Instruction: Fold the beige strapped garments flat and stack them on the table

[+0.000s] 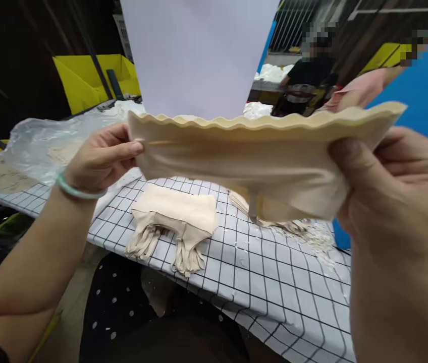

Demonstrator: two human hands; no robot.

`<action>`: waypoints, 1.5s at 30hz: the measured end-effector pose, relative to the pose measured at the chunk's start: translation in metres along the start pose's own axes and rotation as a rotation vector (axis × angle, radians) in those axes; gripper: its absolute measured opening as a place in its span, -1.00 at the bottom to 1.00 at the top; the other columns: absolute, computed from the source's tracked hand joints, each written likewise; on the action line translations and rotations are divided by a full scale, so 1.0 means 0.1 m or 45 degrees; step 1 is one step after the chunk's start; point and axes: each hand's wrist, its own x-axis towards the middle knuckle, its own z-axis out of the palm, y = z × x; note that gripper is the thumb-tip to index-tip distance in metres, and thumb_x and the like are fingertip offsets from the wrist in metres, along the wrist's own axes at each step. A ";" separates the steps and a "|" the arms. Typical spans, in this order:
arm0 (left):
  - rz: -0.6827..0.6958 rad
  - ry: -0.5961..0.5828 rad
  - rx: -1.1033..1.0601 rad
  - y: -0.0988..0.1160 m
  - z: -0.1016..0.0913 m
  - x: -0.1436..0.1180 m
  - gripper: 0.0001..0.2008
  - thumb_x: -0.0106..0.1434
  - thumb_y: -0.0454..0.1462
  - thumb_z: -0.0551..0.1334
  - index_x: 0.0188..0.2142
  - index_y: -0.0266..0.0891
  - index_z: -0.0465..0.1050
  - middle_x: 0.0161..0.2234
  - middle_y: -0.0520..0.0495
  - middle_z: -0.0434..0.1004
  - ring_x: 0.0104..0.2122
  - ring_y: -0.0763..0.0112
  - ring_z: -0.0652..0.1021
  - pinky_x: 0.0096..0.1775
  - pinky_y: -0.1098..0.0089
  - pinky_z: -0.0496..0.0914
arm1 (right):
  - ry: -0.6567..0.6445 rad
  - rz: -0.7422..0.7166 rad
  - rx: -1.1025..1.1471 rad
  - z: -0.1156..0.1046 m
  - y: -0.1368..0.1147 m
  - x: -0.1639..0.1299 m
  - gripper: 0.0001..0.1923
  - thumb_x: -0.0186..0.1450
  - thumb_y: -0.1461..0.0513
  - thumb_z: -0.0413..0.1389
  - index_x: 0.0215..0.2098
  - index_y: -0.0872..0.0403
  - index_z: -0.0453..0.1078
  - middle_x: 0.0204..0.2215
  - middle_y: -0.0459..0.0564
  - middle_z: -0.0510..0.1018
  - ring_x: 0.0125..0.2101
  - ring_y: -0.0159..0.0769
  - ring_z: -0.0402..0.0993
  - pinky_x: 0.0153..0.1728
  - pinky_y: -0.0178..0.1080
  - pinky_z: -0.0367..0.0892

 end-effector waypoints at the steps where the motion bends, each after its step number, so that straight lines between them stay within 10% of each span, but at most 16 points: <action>1: -0.033 0.080 0.043 0.04 -0.11 -0.15 -0.75 0.23 -0.22 0.33 -0.10 -0.23 0.51 -0.21 0.00 0.55 -0.06 0.15 0.59 -0.19 0.23 0.54 | 0.011 0.024 0.016 0.16 0.04 -0.04 -0.49 0.19 -0.21 0.18 -0.11 -0.06 0.52 -0.43 -0.01 0.57 -0.28 -0.11 0.53 -0.39 -0.11 0.50; 5: -0.210 0.166 0.081 -0.16 -0.46 -0.53 -0.66 0.14 -0.17 0.39 -0.11 -0.24 0.54 -0.27 -0.05 0.58 -0.18 0.14 0.63 -0.30 0.26 0.56 | 0.051 0.152 0.059 0.86 0.24 -0.32 -0.50 0.11 -0.13 0.30 -0.11 -0.04 0.52 -0.43 -0.02 0.58 -0.33 -0.13 0.54 -0.44 -0.14 0.49; 9: -0.501 0.033 0.001 -0.89 -0.57 -0.50 -0.69 0.03 -0.19 0.43 -0.23 -0.25 0.55 -0.37 -0.11 0.59 -0.35 0.27 0.60 -0.38 0.35 0.53 | 0.158 0.402 0.042 1.42 0.63 -0.51 -0.56 0.17 -0.10 0.24 -0.15 0.01 0.51 -0.35 0.00 0.61 -0.36 -0.17 0.52 -0.44 -0.18 0.45; 15: -0.821 0.109 0.099 -1.66 -0.45 -0.37 -0.87 0.09 -0.28 0.33 -0.38 -0.25 0.41 -0.58 0.09 0.41 -0.61 0.53 0.39 -0.59 0.52 0.28 | 0.072 0.588 -0.459 1.77 1.18 -0.54 -0.70 0.23 -0.03 0.08 -0.40 0.01 0.43 -0.48 -0.05 0.53 -0.39 -0.18 0.44 -0.38 -0.22 0.30; 26: -0.571 0.241 0.526 -1.91 -0.52 0.01 -0.93 0.05 -0.28 0.29 -0.46 -0.26 0.47 -0.54 0.05 0.47 -0.48 0.43 0.43 -0.44 0.47 0.29 | 0.132 0.632 -0.835 1.81 1.20 -0.40 -0.66 0.29 -0.01 -0.01 -0.54 -0.03 0.17 -0.62 -0.10 0.35 -0.53 -0.25 0.24 -0.47 -0.24 0.04; 34: -0.412 0.243 0.858 -1.89 -0.44 0.09 -0.91 0.12 -0.38 0.26 -0.35 -0.23 0.50 -0.37 -0.04 0.52 -0.29 0.28 0.49 -0.10 0.32 0.35 | 0.211 0.465 -1.075 1.80 1.27 -0.46 -0.61 0.32 0.07 0.01 0.05 0.04 0.30 -0.40 0.01 0.53 -0.35 -0.08 0.42 -0.34 -0.14 0.23; 39: 0.099 0.216 1.134 -1.56 -0.26 -0.47 -0.89 0.30 -0.32 0.17 -0.18 -0.25 0.43 -0.20 -0.16 0.50 -0.11 0.20 0.47 0.01 0.18 0.34 | 0.035 -0.259 -0.990 1.86 1.00 -0.37 -0.69 0.42 0.17 -0.09 0.01 0.04 0.41 -0.09 0.14 0.55 -0.03 -0.03 0.42 0.03 0.03 0.29; 45: 0.086 -0.035 1.293 -1.37 0.18 -1.44 -0.76 0.25 -0.08 0.32 -0.24 -0.17 0.45 -0.20 -0.13 0.53 -0.11 0.13 0.46 -0.02 0.10 0.31 | -0.559 -0.394 -0.692 2.34 0.79 0.01 -0.60 0.46 0.10 -0.10 0.15 -0.03 0.41 0.12 0.04 0.50 0.19 -0.04 0.33 0.18 0.11 0.24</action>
